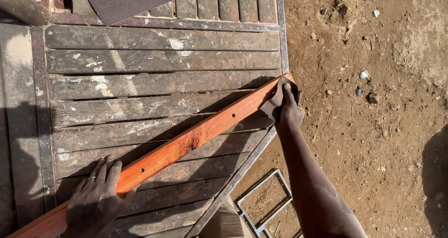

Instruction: Sanding an orange-painted metal bar with sandpaper to smooth the surface

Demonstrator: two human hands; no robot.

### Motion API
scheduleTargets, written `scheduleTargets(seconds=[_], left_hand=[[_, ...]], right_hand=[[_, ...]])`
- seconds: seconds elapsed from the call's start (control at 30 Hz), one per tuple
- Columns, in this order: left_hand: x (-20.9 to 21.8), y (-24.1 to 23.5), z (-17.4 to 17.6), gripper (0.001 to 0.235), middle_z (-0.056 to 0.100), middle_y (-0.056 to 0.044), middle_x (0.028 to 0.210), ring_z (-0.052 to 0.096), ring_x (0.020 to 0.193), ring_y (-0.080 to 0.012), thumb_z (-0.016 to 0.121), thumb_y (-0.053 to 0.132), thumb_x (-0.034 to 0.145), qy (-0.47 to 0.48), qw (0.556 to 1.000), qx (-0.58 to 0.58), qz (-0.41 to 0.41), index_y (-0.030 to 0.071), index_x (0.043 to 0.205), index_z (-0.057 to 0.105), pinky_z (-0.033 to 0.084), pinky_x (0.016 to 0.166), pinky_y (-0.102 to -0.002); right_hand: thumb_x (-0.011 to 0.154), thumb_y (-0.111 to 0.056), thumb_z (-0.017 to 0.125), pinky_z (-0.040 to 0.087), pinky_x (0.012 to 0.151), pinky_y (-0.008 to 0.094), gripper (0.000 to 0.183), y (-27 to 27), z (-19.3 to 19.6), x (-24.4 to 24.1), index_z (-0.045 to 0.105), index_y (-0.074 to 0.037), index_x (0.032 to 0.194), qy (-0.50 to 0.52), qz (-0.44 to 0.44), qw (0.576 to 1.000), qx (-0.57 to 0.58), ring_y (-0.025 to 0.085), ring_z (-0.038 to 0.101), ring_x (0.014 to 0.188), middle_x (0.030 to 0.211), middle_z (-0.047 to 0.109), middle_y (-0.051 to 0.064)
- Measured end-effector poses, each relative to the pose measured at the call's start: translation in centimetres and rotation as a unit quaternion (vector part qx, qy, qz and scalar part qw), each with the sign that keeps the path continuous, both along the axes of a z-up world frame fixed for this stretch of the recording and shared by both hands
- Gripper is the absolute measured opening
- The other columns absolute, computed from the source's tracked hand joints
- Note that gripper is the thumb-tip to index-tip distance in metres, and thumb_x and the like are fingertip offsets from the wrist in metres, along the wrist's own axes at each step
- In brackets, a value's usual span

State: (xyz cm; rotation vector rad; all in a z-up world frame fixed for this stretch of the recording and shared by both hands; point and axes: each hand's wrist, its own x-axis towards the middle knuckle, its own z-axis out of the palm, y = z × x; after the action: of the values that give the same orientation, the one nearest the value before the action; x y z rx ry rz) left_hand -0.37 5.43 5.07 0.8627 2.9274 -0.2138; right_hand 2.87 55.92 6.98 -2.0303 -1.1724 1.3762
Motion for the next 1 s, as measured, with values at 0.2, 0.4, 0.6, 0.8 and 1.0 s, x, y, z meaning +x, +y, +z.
scheduleTargets(seconds=[0.2, 0.4, 0.6, 0.8, 1.0], left_hand=[[-0.4, -0.6, -1.2, 0.102, 0.042, 0.004, 0.168, 0.065, 0.128, -0.0211, 0.061, 0.074, 0.061, -0.093, 0.994, -0.045, 0.033, 0.031, 0.152, 0.044, 0.055, 0.107, -0.04], [0.4, 0.5, 0.5, 0.093, 0.062, 0.007, 0.156, 0.07, 0.126, -0.0147, 0.048, 0.081, 0.07, 0.036, 0.999, 0.021, 0.008, 0.029, 0.146, 0.06, 0.06, 0.101, -0.035], [0.6, 0.0, 0.1, 0.096, 0.064, 0.003, 0.157, 0.069, 0.133, -0.0159, 0.034, 0.082, 0.073, 0.049, 0.998, 0.041, -0.001, 0.025, 0.144, 0.064, 0.061, 0.098, -0.038], [0.5, -0.3, -0.7, 0.095, 0.063, 0.005, 0.157, 0.063, 0.142, -0.0126, 0.047, 0.082, 0.071, 0.045, 0.999, 0.029, -0.004, 0.026, 0.146, 0.063, 0.059, 0.101, -0.034], [1.1, -0.3, -1.2, 0.1, 0.053, 0.017, 0.167, 0.074, 0.12, -0.0103, 0.044, 0.082, 0.061, 0.028, 0.998, -0.032, 0.051, 0.039, 0.15, 0.056, 0.058, 0.096, -0.03]], right_hand=[[0.067, -0.054, 0.087, 0.033, 0.039, 0.027, 0.056, -14.7, 3.1, 1.7, 0.053, -0.01, 0.071, 0.002, 0.187, 0.963, -0.196, 0.012, 0.042, 0.045, 0.059, 0.048, 0.002], [0.069, -0.039, 0.092, 0.037, 0.043, 0.03, 0.046, -0.2, -0.2, 0.4, 0.056, -0.012, 0.077, 0.071, 0.012, 0.997, -0.01, 0.012, 0.046, 0.05, 0.066, 0.05, 0.001], [0.062, -0.067, 0.077, 0.041, 0.058, 0.032, 0.071, -8.1, 6.0, -0.3, 0.075, -0.004, 0.094, -0.137, 0.225, 0.953, -0.151, 0.02, 0.057, 0.073, 0.088, 0.064, 0.009], [0.058, -0.041, 0.098, 0.054, 0.06, 0.028, 0.051, 3.8, -0.7, -0.8, 0.073, -0.006, 0.086, 0.009, -0.031, 0.999, 0.006, 0.016, 0.066, 0.067, 0.083, 0.071, 0.004], [0.088, -0.015, 0.083, 0.024, 0.034, 0.024, 0.035, -7.7, 1.0, 0.9, 0.051, -0.021, 0.075, 0.202, 0.163, 0.947, -0.192, 0.007, 0.029, 0.041, 0.057, 0.037, -0.006]])
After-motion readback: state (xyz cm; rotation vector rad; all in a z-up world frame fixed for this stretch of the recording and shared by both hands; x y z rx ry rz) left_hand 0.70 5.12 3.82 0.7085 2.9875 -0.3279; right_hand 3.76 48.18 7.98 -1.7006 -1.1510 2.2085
